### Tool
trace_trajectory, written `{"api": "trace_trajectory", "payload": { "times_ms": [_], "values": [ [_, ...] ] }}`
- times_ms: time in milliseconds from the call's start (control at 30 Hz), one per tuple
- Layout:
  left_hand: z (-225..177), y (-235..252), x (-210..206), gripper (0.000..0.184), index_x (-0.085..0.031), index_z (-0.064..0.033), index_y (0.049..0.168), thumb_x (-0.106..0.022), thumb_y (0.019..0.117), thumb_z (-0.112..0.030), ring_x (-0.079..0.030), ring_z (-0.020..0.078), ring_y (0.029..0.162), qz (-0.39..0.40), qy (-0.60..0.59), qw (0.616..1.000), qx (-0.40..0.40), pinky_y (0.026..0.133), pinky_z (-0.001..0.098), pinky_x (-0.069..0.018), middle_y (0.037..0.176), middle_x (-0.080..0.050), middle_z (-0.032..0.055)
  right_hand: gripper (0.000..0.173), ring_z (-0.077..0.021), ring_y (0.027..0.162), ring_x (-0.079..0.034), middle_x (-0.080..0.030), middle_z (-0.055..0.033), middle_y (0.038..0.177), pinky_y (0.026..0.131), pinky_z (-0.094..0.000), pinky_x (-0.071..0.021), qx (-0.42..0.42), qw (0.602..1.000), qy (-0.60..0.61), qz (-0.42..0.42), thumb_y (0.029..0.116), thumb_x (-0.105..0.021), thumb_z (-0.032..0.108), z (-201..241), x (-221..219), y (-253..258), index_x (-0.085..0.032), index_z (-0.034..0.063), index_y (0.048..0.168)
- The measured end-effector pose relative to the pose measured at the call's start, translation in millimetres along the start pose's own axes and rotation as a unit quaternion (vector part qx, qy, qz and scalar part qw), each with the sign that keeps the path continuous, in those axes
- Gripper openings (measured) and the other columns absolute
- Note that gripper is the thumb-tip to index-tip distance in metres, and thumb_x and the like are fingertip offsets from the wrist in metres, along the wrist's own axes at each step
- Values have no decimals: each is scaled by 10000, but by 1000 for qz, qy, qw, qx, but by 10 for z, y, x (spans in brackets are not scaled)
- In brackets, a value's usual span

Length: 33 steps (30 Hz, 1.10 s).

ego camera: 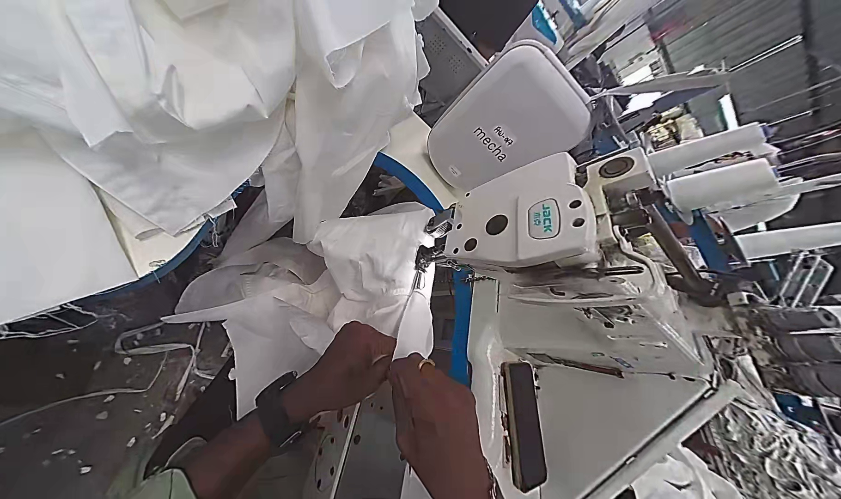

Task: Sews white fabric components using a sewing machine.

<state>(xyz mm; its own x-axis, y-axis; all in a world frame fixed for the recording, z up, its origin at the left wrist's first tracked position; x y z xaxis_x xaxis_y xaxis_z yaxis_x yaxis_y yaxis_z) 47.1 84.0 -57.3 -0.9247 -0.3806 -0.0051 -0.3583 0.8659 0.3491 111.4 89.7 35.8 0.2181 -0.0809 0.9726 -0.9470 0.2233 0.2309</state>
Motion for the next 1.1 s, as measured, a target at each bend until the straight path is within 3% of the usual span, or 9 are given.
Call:
{"api": "trace_trajectory", "payload": {
  "times_ms": [100,200,333,633,733,800,867,967,1100],
  "values": [
    [57,171,32,255,-608,16,666,-578,905,-66,-522,138,553,-22,17,999,36,551,338,-406,585,-549,70,159,-172,489,-596,-584,-44,617,392,-301,-437,14,999,-27,-14,852,-553,93,-105,-6,116,-681,71,761],
    [-123,118,40,223,-714,14,805,-567,934,-92,-648,290,568,-76,134,987,38,537,493,-488,614,-632,137,163,-185,489,-608,-598,-60,614,393,-306,-441,-16,995,-83,-61,845,-563,79,-158,60,50,-694,57,753],
    [-237,-138,8,302,-799,-25,1063,-551,955,-160,-603,204,463,-134,171,976,-3,454,387,-472,563,-630,76,183,-175,495,-602,-608,-54,625,408,-289,-438,-48,986,-132,-84,870,-558,94,-205,21,-78,-690,64,746],
    [-269,63,80,277,-788,-11,971,-546,979,-145,-692,266,569,-162,241,957,2,520,459,-538,644,-685,116,196,-277,580,-691,-695,-158,766,451,-393,-529,-132,982,-77,-107,887,-595,88,-518,-182,-113,-739,-40,926],
    [-355,-165,137,268,-790,-52,905,-542,929,-152,-666,210,524,-175,296,939,-7,464,392,-515,630,-677,69,147,-362,658,-715,-703,-204,766,540,-505,-552,-220,975,-14,16,829,-667,59,-778,-414,-324,-745,-53,885],
    [-360,-232,149,239,-788,-46,938,-563,932,-124,-695,227,592,-134,300,945,-2,522,409,-553,690,-699,83,207,-418,862,-694,-694,-258,881,766,-581,-527,-285,909,109,284,952,-642,108,-1014,-877,-477,-697,-92,940],
    [-376,-217,146,226,-776,-33,952,-571,954,-128,-690,242,642,-95,293,951,7,583,418,-570,722,-680,94,219,-313,830,-636,-664,-192,838,795,-502,-494,-221,874,251,352,931,-685,132,-1102,-1099,-635,-688,-80,875],
    [-464,-245,52,239,-725,-31,870,-545,981,-142,-625,192,519,-104,258,961,2,496,363,-517,608,-629,71,246,-342,839,-698,-694,-192,817,754,-490,-570,-73,946,254,189,860,-741,202,-792,-315,-537,-726,-31,782],
    [-315,-332,-72,247,-762,-35,879,-555,945,-150,-567,130,450,-178,232,956,-3,437,276,-433,545,-606,47,288,-264,589,-625,-579,-54,563,572,-408,-451,-45,992,73,92,920,-575,240,-287,-15,-539,-657,76,698]
  ]
}}
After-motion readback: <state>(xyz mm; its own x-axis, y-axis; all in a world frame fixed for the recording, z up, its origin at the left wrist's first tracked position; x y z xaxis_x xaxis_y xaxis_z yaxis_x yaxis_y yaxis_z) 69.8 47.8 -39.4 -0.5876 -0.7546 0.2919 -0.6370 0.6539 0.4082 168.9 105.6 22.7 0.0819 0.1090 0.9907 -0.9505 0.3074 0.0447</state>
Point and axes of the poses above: each hand's wrist, its own y-axis towards the middle knuckle, its own x-axis out of the back of the hand, z = x × y, the point moved 9 cm from there along y, towards the middle knuckle
